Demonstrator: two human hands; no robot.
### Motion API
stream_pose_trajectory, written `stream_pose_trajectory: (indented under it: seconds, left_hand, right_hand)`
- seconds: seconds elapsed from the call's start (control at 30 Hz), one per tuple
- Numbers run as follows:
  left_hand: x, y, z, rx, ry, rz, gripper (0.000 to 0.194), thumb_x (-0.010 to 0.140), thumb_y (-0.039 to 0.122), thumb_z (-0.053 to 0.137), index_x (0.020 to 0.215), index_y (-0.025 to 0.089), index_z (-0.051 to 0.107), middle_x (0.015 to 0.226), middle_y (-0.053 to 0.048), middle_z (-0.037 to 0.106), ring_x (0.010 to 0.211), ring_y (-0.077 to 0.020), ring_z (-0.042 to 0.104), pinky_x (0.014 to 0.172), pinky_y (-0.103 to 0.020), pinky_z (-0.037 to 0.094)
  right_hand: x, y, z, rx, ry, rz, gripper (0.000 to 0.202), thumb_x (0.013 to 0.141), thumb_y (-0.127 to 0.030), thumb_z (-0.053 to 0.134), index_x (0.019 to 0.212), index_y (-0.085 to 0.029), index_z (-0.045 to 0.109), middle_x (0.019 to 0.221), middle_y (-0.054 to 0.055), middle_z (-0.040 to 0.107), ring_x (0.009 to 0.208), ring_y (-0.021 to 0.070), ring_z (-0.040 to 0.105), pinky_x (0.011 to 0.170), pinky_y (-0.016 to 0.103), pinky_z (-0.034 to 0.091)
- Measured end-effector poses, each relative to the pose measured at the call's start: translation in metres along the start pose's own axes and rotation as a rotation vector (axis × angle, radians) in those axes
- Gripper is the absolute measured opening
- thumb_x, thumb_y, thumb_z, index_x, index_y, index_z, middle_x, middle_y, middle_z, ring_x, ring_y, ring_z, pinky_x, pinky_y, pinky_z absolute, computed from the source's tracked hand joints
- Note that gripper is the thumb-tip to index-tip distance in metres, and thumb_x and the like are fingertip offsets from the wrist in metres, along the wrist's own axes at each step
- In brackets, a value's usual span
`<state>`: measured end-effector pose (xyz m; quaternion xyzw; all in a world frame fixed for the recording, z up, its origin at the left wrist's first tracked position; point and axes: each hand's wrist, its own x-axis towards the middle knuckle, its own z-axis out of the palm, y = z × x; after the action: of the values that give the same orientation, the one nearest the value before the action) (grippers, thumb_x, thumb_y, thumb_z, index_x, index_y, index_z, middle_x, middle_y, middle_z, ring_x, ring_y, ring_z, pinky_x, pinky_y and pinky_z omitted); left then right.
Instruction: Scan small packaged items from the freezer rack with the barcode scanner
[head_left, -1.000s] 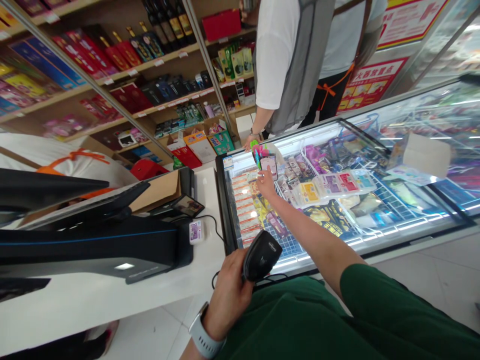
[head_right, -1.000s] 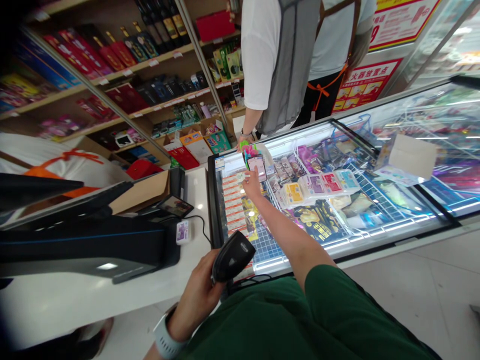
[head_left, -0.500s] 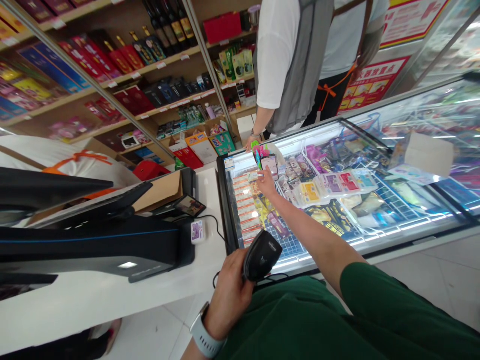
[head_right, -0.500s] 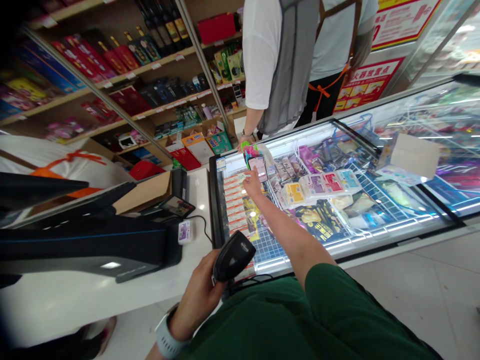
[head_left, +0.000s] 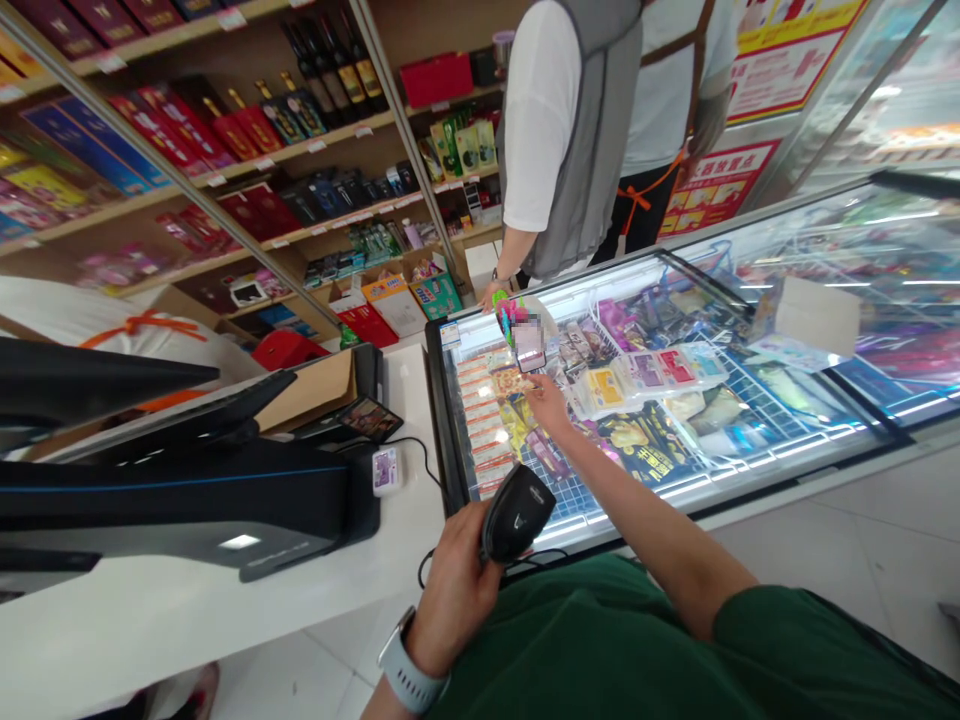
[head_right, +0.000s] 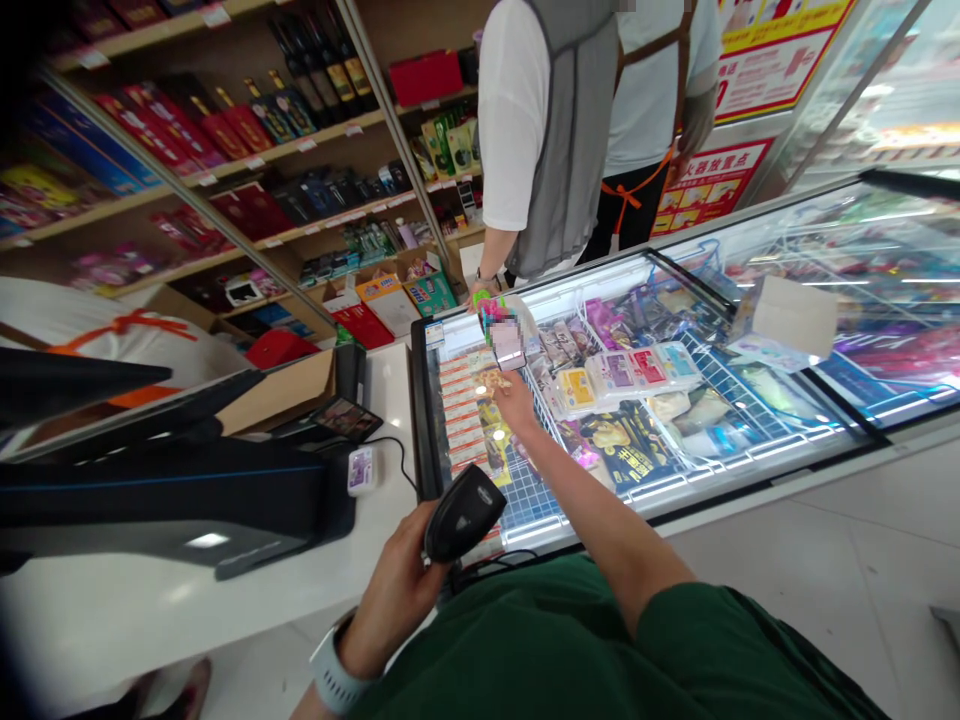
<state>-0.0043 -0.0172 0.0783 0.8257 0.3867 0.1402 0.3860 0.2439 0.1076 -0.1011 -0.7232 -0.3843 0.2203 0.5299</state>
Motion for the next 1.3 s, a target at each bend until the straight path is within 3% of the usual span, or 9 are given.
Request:
stream_pose_trajectory:
  seconds: [0.17,0.33,0.53,0.67,0.83,1.03,1.3]
  left_hand:
    - [-0.002,-0.003,0.006,0.008,0.018,0.019,0.038,0.08,0.012,0.049,0.117,0.018,0.056,0.112,-0.01,0.065,0.106,-0.0247,0.06,0.091,-0.041,0.048]
    - [-0.006,-0.005,0.015,0.012,0.02,0.027,0.044,0.076,0.01,0.049,0.118,0.018,0.055,0.113,-0.01,0.064,0.108,-0.0256,0.059,0.093,-0.043,0.048]
    - [-0.006,-0.002,0.03,-0.005,-0.008,0.037,0.042,0.08,0.012,0.047,0.122,0.017,0.052,0.118,-0.011,0.062,0.113,-0.0259,0.057,0.098,-0.047,0.045]
    - [-0.006,0.004,0.042,0.013,0.003,0.086,0.046,0.078,0.009,0.048,0.123,0.018,0.052,0.122,-0.012,0.061,0.115,-0.0259,0.056,0.1,-0.048,0.044]
    - [-0.009,0.011,0.057,0.041,0.019,0.097,0.051,0.073,0.006,0.048,0.123,0.017,0.052,0.121,-0.011,0.062,0.114,-0.026,0.056,0.1,-0.047,0.044]
    - [-0.014,0.015,0.062,0.059,0.039,0.08,0.049,0.074,0.007,0.049,0.122,0.017,0.052,0.122,-0.011,0.061,0.115,-0.0258,0.056,0.1,-0.046,0.044]
    - [-0.015,0.013,0.052,0.045,0.022,0.087,0.046,0.077,0.008,0.048,0.122,0.017,0.053,0.121,-0.012,0.062,0.114,-0.025,0.057,0.098,-0.044,0.045]
  right_hand:
    - [-0.039,0.005,-0.045,-0.059,0.003,-0.012,0.031,0.079,-0.033,0.053,0.108,-0.022,0.059,0.104,0.005,0.069,0.082,0.0202,0.068,0.076,0.037,0.055]
    - [-0.068,0.007,-0.106,-0.189,0.064,-0.055,0.026,0.083,-0.034,0.049,0.101,-0.021,0.062,0.102,0.009,0.067,0.082,0.0231,0.065,0.08,0.042,0.053]
    - [-0.077,-0.003,-0.162,-0.549,0.148,-0.15,0.038,0.09,-0.034,0.04,0.124,-0.021,0.052,0.124,0.013,0.057,0.103,0.0292,0.061,0.085,0.045,0.051]
    - [-0.074,-0.005,-0.169,-0.719,0.059,-0.145,0.05,0.09,-0.038,0.041,0.137,-0.021,0.042,0.146,0.015,0.039,0.101,0.0337,0.062,0.077,0.047,0.052]
    - [-0.068,0.005,-0.16,-0.819,0.006,-0.163,0.059,0.09,-0.041,0.041,0.145,-0.025,0.031,0.155,0.014,0.023,0.085,0.0305,0.067,0.069,0.046,0.053]
    - [-0.068,0.017,-0.152,-0.905,-0.051,-0.169,0.057,0.088,-0.038,0.044,0.143,-0.024,0.035,0.155,0.016,0.022,0.077,0.0294,0.068,0.066,0.047,0.053]
    - [-0.083,0.022,-0.16,-0.825,-0.044,-0.198,0.05,0.089,-0.033,0.044,0.138,-0.025,0.04,0.154,0.014,0.025,0.088,0.0287,0.066,0.072,0.044,0.053]
